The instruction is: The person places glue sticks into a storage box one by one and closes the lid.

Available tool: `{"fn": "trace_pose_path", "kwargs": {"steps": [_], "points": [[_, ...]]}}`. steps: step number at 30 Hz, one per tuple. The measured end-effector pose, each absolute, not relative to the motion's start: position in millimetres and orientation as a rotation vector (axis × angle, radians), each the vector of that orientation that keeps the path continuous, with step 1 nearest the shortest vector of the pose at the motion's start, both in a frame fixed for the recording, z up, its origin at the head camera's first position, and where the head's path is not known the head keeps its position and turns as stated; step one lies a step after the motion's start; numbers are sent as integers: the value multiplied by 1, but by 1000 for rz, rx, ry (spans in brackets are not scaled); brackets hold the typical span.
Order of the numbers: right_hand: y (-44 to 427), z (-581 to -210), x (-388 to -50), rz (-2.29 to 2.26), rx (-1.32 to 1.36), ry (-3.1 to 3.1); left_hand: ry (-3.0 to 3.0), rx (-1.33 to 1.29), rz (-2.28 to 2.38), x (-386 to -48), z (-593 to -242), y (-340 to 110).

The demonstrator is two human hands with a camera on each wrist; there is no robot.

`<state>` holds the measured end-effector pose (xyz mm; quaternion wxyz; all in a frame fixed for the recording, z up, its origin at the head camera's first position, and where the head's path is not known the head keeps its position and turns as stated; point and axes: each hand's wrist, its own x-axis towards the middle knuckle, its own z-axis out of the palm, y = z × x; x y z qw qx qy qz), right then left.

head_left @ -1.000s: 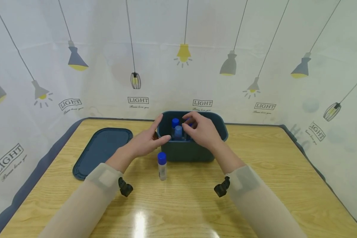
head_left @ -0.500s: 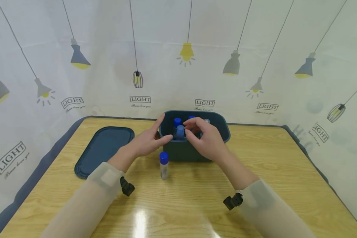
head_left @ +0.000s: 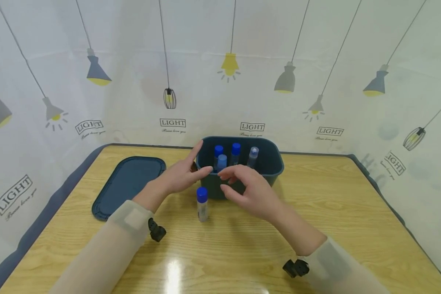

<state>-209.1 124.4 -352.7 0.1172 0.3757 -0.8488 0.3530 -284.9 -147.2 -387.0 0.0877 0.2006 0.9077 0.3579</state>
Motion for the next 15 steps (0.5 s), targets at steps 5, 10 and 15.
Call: {"fn": "trace_pose_path", "kwargs": {"steps": [5,10,15], "points": [[121,-355,-205,1093,1214,-2598,2716,601,1063,-284,-386,-147],[115,-357,-204,1104,1245,-2734,2715,607,1053,-284,-386,-148],[106,-358,-205,1080,1276,-2809,2710,611,1050,-284,-385,-149]]}}
